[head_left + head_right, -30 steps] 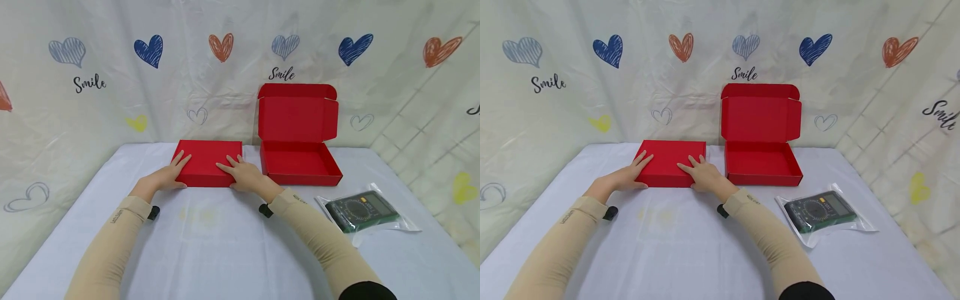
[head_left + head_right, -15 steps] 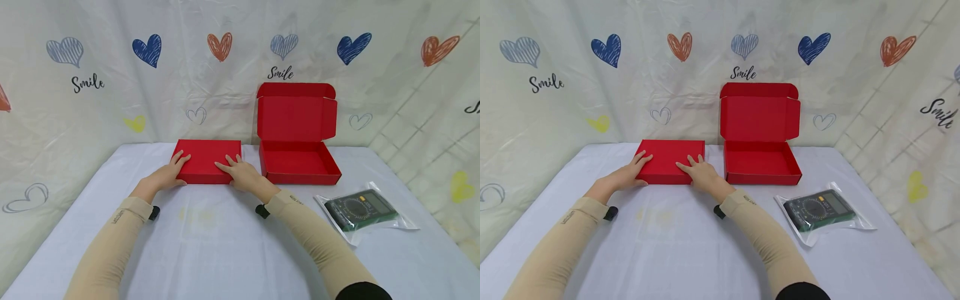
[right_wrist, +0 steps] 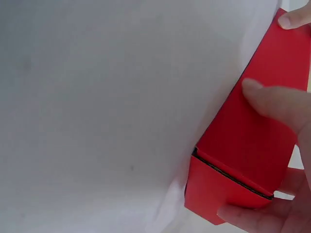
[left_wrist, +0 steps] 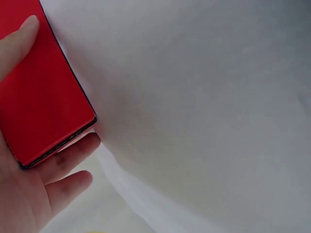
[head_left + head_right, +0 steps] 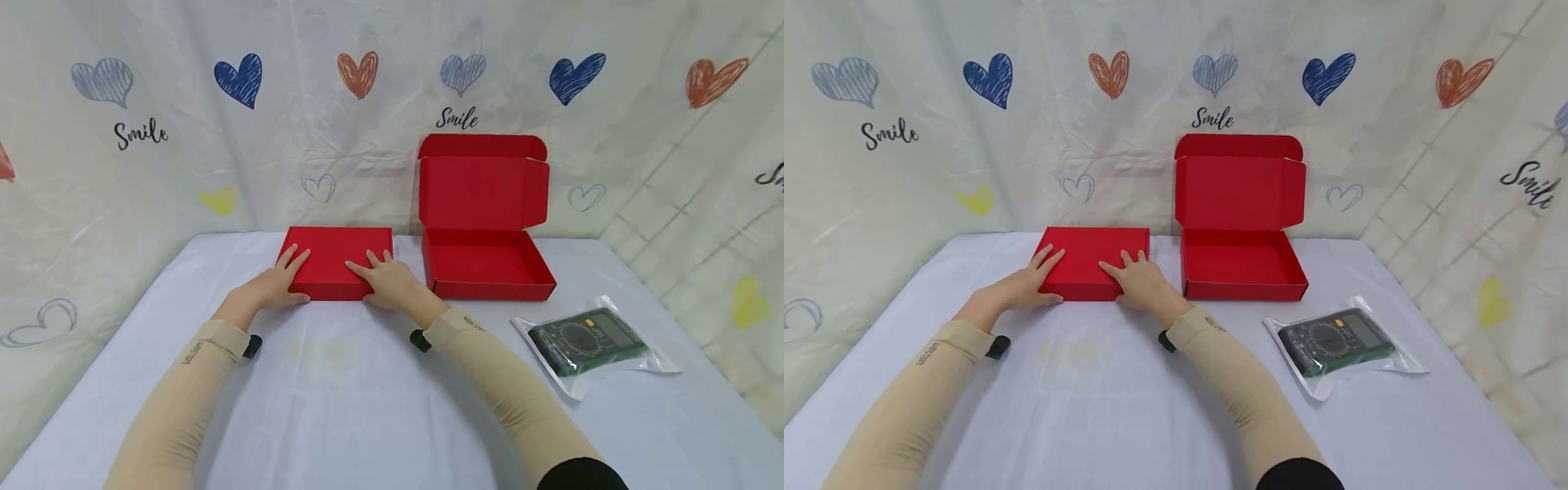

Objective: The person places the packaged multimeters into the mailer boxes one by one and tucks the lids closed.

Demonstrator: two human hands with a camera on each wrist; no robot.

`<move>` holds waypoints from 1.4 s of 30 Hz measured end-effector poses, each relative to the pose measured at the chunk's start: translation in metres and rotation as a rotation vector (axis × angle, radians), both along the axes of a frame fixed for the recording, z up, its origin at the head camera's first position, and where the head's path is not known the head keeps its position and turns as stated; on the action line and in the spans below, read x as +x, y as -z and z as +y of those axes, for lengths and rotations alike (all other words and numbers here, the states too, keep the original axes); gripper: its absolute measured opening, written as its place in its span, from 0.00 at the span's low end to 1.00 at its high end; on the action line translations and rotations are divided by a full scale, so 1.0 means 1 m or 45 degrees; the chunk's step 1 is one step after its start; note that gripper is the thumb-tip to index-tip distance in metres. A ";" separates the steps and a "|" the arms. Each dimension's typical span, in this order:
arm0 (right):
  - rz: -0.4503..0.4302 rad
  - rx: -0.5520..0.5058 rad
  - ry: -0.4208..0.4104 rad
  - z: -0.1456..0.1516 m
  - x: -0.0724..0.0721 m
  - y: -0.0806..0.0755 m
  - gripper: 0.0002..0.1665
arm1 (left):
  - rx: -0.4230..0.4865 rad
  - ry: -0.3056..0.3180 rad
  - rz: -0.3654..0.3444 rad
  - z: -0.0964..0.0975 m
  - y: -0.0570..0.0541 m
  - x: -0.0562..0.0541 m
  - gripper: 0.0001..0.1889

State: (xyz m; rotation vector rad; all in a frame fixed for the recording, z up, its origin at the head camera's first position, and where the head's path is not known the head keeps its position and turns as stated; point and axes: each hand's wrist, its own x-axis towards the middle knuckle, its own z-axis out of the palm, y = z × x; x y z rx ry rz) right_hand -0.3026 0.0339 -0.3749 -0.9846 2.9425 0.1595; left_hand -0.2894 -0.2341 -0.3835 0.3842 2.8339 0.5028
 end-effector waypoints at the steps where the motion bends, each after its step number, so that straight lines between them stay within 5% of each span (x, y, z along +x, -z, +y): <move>1: 0.008 0.000 0.006 -0.001 0.000 0.000 0.50 | 0.004 -0.006 0.001 0.000 0.000 0.000 0.54; 12: 0.008 -0.163 0.058 -0.007 0.000 0.004 0.47 | 0.004 -0.036 0.019 0.000 0.002 0.001 0.53; 24: -0.040 -0.190 0.124 -0.008 0.000 0.004 0.48 | -0.022 -0.044 0.000 0.003 0.001 0.000 0.54; 35: -0.257 -0.189 0.133 -0.003 0.000 -0.013 0.50 | -0.048 -0.024 -0.101 0.007 -0.018 0.001 0.55; 42: -0.311 -0.211 0.070 0.010 0.007 -0.022 0.44 | -0.047 -0.036 -0.084 0.007 -0.023 0.001 0.54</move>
